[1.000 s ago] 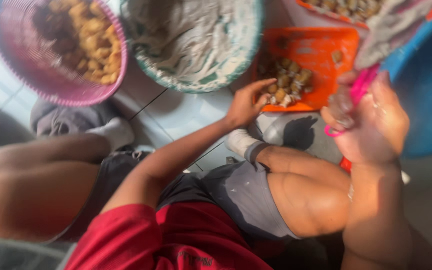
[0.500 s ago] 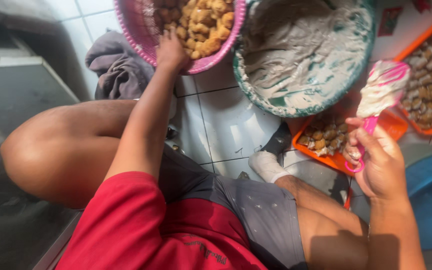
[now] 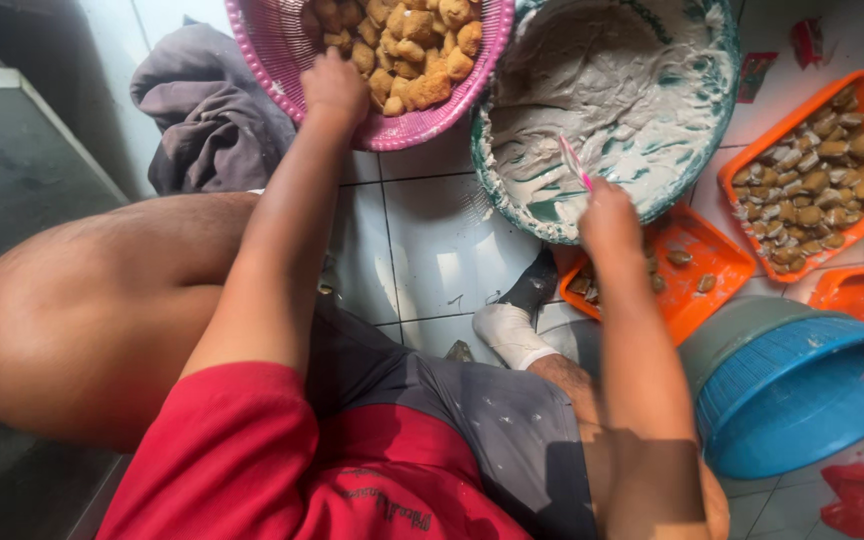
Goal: The person scoops a white paste from a bowl with a pink spatula and spreads it onto small brown food items held in the left hand. The coated items are placed into orange trays on the floor.
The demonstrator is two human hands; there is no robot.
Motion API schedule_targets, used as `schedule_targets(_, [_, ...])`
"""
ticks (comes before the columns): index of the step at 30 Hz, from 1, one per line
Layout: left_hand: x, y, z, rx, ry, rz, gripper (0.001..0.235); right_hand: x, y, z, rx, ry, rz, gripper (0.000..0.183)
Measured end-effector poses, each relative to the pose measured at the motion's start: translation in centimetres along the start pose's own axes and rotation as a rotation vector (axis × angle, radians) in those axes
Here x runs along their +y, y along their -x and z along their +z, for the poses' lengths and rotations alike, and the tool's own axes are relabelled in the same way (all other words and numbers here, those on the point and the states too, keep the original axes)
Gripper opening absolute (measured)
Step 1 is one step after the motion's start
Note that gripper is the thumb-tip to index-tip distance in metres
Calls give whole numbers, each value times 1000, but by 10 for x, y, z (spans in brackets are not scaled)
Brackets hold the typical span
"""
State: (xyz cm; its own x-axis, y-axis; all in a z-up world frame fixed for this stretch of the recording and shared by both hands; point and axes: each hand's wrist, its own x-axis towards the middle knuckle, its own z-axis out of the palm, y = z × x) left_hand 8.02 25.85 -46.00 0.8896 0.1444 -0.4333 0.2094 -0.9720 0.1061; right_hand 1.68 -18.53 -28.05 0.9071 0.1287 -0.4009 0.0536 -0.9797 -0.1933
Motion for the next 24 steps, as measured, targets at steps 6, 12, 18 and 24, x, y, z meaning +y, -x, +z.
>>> schedule_targets(6, [0,26,-66,-230,242,-80,38,-44,-27,60,17,-71,46,29])
schedule_targets(12, [9,30,-67,-208,217,57,42,-69,2,22,-35,-416,-273,26])
schedule_targets(18, [15,28,-56,-11,221,117,19,-96,46,-6,-272,-1278,343,24])
schedule_targets(24, [79,46,-107,246,883,142,16,-67,84,-91,-215,-1579,370,11])
